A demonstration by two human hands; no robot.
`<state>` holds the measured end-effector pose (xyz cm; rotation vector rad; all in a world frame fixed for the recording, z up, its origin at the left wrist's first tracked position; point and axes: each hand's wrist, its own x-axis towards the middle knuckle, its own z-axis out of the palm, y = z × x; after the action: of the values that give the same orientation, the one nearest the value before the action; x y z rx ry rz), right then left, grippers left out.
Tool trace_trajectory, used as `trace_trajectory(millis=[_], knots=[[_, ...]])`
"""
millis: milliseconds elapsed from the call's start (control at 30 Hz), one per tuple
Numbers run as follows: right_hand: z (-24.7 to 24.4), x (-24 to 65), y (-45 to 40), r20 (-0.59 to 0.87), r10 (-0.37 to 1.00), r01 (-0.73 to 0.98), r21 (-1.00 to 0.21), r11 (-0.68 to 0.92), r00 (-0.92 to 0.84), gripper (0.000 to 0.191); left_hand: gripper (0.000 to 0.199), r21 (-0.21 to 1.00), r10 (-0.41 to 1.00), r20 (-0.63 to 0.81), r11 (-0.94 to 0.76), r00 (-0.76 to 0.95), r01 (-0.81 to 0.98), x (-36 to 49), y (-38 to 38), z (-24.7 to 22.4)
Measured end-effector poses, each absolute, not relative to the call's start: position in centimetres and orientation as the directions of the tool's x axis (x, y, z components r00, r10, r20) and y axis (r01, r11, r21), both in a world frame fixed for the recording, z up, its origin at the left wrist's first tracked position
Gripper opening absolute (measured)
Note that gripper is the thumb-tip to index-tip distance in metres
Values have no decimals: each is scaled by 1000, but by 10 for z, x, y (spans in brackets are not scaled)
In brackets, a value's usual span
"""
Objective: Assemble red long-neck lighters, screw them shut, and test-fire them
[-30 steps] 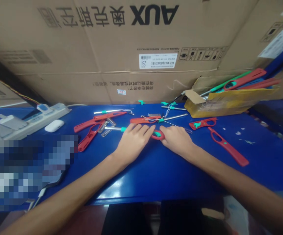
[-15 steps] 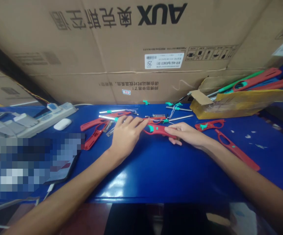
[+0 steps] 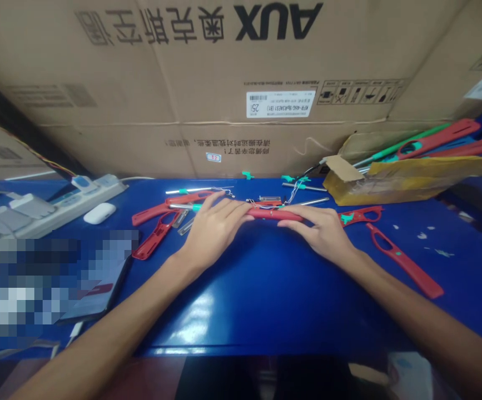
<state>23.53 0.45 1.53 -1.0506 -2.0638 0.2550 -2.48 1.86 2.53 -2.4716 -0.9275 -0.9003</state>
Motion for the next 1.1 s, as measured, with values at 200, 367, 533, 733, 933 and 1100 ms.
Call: trace_trajectory(millis=[200,367,533,733,933,1100], knots=[[20,239,4,387,839,702,-469,536,-382,40,29,-136,425,631,-763,649,632,-28,18,25],[19,231,4,415,762,785,-161,598,-496,39,27,-229,454,570,-713,684,663,-25,19,24],[18,207,0,398,769,840,9,542,-500,46,26,-259,452,571,-694,686,672,-17,18,24],[20,201,-8,352,864,858,-237,455,-361,43,24,-130,474,617,-726,628,676,-12,15,23],[22,216,2,93,973,478,-859,186,-211,50,26,118,470,834,-662,288,740,-19,9,29],[26,222,4,-70,968,303,-953,6,-240,51,51,587,848,490,-493,203,643,-23,17,17]])
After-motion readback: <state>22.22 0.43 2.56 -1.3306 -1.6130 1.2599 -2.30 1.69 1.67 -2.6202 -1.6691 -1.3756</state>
